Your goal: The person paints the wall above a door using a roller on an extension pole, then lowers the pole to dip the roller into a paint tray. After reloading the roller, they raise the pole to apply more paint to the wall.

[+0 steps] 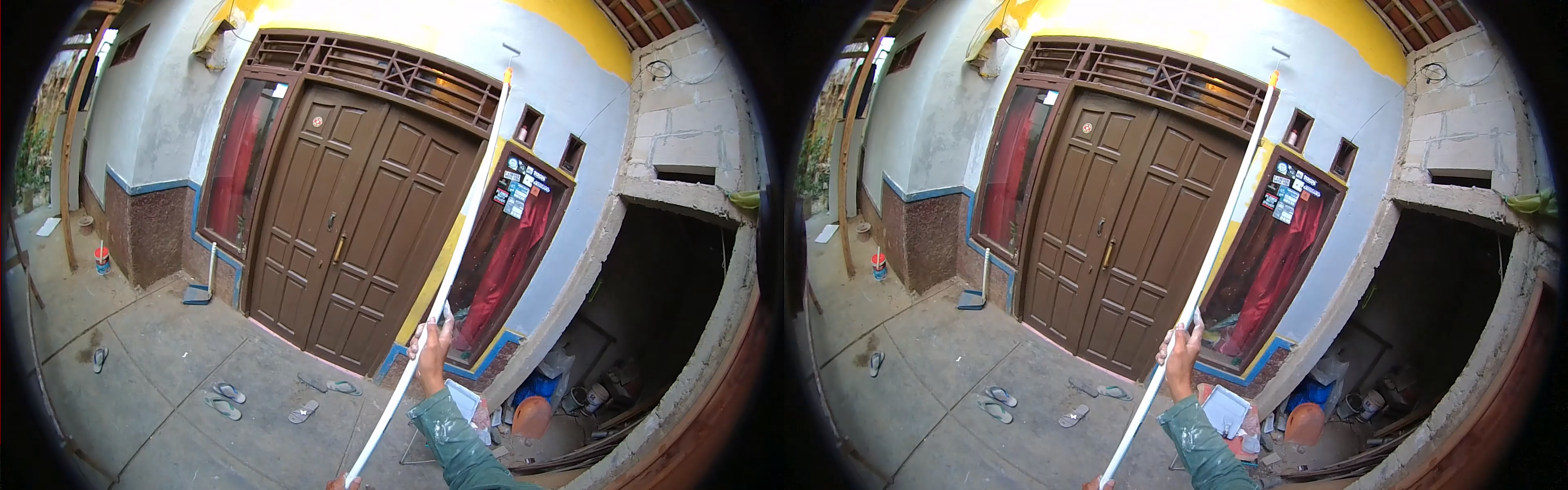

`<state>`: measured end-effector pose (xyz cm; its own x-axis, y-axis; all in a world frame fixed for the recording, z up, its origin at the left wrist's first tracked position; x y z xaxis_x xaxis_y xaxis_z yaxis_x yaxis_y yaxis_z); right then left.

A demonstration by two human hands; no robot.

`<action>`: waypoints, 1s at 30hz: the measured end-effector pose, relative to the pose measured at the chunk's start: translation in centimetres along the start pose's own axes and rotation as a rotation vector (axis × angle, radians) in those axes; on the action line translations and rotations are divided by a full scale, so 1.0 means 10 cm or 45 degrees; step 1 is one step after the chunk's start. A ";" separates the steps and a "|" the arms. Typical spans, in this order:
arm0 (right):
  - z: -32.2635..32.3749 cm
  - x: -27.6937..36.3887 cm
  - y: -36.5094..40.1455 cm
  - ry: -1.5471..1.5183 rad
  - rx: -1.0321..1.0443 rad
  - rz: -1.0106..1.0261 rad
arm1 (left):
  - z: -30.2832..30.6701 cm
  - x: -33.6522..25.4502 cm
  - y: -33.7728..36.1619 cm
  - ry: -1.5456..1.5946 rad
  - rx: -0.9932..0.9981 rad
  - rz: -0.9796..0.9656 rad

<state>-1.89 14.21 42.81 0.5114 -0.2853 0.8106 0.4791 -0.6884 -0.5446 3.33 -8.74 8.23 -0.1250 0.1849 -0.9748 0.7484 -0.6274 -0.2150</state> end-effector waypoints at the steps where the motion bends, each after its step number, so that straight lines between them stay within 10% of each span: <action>1: 0.02 0.03 -0.08 0.002 0.005 0.020 | -0.09 0.17 -0.07 -0.002 -0.001 -0.002; 3: -0.01 0.25 -0.30 0.031 0.020 0.081 | -0.21 0.28 -0.27 -0.211 -0.164 -0.324; 5: -0.02 0.51 -0.64 0.045 0.043 0.170 | -0.46 0.31 -0.63 -0.310 0.020 -0.071; 17: 0.25 1.75 -3.16 0.171 -0.035 0.381 | -1.30 -2.13 -2.35 -0.075 -0.091 -0.548; 30: 0.65 1.43 -3.72 0.267 -0.072 0.295 | -1.78 -2.19 -2.62 -0.002 0.064 -0.372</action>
<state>-7.77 40.05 73.31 0.4413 -0.5662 0.6961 0.3234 -0.6233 -0.7120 -1.93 17.12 36.24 -0.3312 0.3622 -0.8712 0.6475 -0.5844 -0.4891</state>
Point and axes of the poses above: each hand's wrist, its own y-axis away from the middle knuckle, its own z-axis out of the back of the hand, x = y × z, the point moved 9 cm from there along -y, towards the middle knuckle, and after that the axes turned 1 degree about y, right-handed, at the moved point
